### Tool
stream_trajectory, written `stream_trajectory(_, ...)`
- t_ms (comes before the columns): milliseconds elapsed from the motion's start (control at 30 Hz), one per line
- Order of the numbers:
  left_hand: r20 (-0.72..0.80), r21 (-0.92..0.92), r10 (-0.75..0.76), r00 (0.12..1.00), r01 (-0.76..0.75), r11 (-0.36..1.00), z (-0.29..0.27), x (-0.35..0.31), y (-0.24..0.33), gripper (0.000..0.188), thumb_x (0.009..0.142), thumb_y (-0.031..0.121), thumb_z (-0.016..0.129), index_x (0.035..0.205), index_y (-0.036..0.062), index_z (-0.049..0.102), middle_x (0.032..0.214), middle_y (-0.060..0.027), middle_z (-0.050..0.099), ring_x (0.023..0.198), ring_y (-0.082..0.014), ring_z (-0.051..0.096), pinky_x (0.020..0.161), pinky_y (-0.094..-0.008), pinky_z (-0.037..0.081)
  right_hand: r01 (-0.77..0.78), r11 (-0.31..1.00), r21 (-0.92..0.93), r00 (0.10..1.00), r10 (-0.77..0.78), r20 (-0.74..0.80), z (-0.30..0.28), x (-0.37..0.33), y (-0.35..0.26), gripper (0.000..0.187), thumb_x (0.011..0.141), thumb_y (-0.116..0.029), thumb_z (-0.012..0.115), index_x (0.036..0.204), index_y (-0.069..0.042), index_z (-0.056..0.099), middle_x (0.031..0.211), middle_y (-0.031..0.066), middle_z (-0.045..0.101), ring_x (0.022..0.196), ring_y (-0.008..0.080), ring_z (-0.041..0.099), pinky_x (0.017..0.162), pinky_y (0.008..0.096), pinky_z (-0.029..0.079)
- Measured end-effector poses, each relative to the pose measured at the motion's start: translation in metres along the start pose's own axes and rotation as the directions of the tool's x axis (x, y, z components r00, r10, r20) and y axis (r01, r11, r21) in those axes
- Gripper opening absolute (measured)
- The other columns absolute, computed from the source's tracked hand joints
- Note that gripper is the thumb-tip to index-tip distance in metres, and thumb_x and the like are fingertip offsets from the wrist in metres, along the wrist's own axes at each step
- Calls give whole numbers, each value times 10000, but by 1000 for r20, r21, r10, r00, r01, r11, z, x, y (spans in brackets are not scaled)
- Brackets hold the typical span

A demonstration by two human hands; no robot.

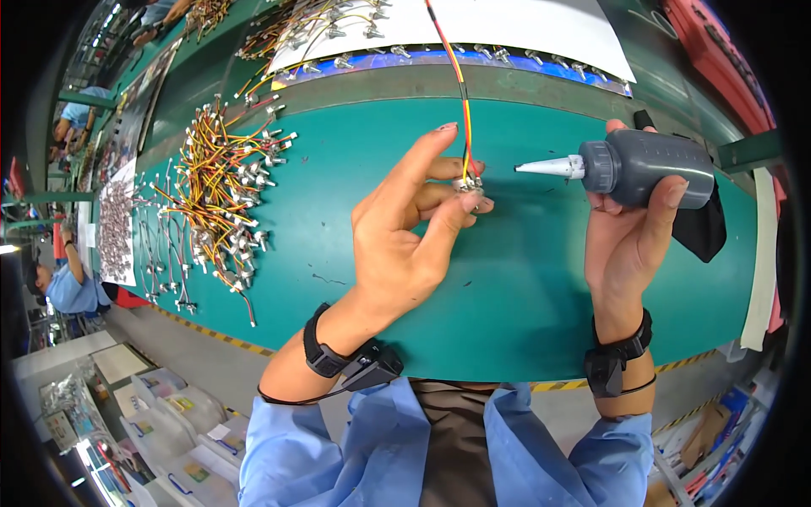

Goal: Applying glue from a dispenser bottle to small electronic components at a production workbench.

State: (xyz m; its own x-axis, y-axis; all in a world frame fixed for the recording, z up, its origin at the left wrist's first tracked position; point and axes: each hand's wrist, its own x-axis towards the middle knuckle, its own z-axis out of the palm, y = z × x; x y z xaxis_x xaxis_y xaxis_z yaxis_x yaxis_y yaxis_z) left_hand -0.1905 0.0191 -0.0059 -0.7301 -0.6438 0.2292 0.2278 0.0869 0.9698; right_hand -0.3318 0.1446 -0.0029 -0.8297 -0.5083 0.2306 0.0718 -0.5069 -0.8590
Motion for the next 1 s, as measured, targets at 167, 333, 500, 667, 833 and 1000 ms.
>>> stream_trajectory(167, 6, -44, -32, 999, 33, 999, -1, -3, -8, 212, 794, -95, 503, 1003, -56, 509, 966, -127, 563, 832, -222, 629, 650, -242, 522, 68, 996, -49, 997, -67, 30, 2, -6, 3, 660, 813, -489, 524, 1245, -34, 318, 1187, 187, 458, 936, 155, 506, 727, 249, 408)
stream_trajectory(333, -17, -109, -53, 998, 51, 993, -2, -1, -9, 167, 791, -107, 500, 954, -80, 518, 993, -144, 543, 829, -237, 626, 664, -258, 535, 252, 943, -216, 966, -233, 109, 9, -9, 4, 706, 786, -519, 530, 1254, -36, 312, 1179, 171, 469, 1080, 209, 473, 874, 317, 403)
stream_trajectory(500, -28, -107, -45, 999, 42, 993, -1, -1, -9, 162, 779, -117, 508, 937, -88, 520, 987, -143, 529, 830, -238, 625, 686, -259, 539, 279, 912, -301, 958, -243, 151, 13, -12, 3, 736, 763, -534, 537, 1257, -37, 312, 1167, 157, 479, 1102, 236, 456, 947, 366, 355)
stream_trajectory(667, -42, -95, -48, 998, 43, 995, 0, -1, -8, 166, 762, -127, 516, 920, -82, 535, 969, -130, 528, 834, -225, 626, 701, -250, 536, 286, 902, -323, 957, -249, 151, 12, -13, 4, 741, 757, -532, 543, 1255, -33, 316, 1159, 146, 485, 1121, 257, 440, 964, 382, 334)
stream_trajectory(833, -44, -87, -27, 999, 23, 996, 0, -1, -10, 162, 757, -129, 519, 912, -85, 539, 967, -135, 527, 830, -225, 626, 703, -250, 537, 283, 901, -328, 958, -249, 142, 14, -13, 4, 743, 750, -529, 552, 1248, -27, 324, 1150, 153, 488, 1114, 257, 447, 959, 381, 342)
stream_trajectory(1000, -40, -100, -21, 999, 17, 995, 0, -1, -10, 166, 754, -132, 522, 912, -87, 541, 964, -137, 527, 829, -222, 624, 716, -251, 535, 288, 893, -345, 957, -252, 147, 14, -14, 4, 755, 730, -524, 580, 1240, -24, 333, 1140, 155, 489, 1100, 258, 458, 954, 382, 352)
